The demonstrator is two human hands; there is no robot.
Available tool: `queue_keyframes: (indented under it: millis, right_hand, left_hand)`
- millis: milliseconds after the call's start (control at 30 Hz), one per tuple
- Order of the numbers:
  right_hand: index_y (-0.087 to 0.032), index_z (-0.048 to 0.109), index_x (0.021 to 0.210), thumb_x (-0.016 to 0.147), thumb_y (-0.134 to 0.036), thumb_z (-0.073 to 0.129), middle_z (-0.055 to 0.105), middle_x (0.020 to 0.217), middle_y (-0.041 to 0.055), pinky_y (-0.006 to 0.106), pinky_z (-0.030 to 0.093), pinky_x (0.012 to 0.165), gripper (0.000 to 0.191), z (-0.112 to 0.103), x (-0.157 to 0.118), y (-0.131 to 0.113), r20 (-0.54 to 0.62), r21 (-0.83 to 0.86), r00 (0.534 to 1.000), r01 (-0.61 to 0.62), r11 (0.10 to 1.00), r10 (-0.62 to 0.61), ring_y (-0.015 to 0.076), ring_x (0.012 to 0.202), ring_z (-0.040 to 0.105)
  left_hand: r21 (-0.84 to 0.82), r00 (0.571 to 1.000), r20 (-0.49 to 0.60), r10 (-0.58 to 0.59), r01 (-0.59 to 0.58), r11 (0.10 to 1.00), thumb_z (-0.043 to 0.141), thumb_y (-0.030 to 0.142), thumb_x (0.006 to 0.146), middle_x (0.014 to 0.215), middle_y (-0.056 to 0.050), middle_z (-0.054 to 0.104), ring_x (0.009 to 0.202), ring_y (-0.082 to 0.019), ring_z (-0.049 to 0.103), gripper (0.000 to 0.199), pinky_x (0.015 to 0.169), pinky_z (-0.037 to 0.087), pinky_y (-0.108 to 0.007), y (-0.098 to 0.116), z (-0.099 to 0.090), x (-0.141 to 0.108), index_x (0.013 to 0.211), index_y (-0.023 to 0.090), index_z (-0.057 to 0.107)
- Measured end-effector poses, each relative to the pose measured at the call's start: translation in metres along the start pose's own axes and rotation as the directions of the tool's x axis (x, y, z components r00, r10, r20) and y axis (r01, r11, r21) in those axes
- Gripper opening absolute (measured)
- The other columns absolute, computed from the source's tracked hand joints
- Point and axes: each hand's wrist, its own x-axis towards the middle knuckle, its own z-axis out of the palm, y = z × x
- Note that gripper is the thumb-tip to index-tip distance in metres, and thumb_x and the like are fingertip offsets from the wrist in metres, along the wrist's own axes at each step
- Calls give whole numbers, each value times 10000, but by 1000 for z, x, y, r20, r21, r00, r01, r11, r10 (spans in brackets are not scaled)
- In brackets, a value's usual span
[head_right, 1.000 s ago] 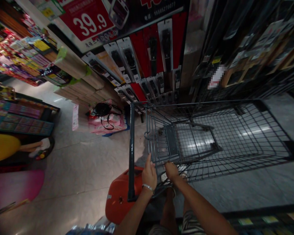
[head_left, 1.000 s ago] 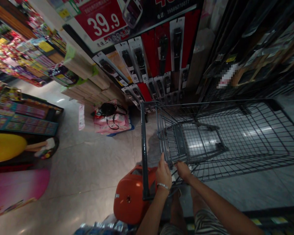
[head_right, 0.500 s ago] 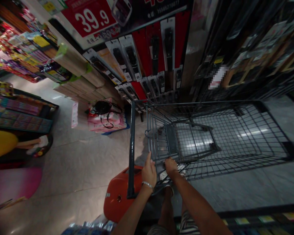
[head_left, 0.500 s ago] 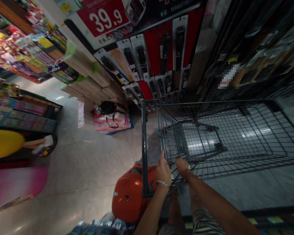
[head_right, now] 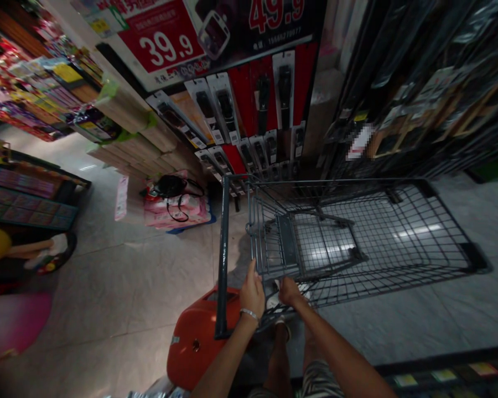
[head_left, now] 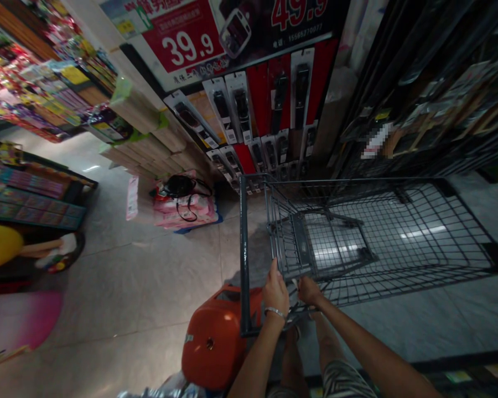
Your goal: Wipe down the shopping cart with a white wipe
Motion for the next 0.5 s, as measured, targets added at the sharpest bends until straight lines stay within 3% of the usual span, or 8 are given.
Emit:
queue_keyframes:
  millis: [367, 500]
  right_hand:
    - [-147, 624, 1055, 867, -360, 618, 641, 1078, 38, 306, 543, 711, 285, 18, -18, -4, -56, 297, 990, 140, 944, -130, 157, 871, 625]
    - [-148, 610, 1062, 882, -362, 601, 640, 1046, 39, 320, 545, 728, 280, 26, -25, -4, -105, 400, 976, 217, 890, -191, 146, 857, 625]
  left_hand:
    - [14, 998, 50, -45, 44, 999, 278, 244, 944, 1067, -103, 697, 906, -184, 675, 493, 776, 503, -282, 2, -2, 3, 1426, 201, 371]
    - [20, 996, 85, -24, 23, 1000, 305, 250, 934, 1151, -129, 654, 937, -193, 666, 525, 781, 500, -285, 2, -2, 5, 1455, 191, 308]
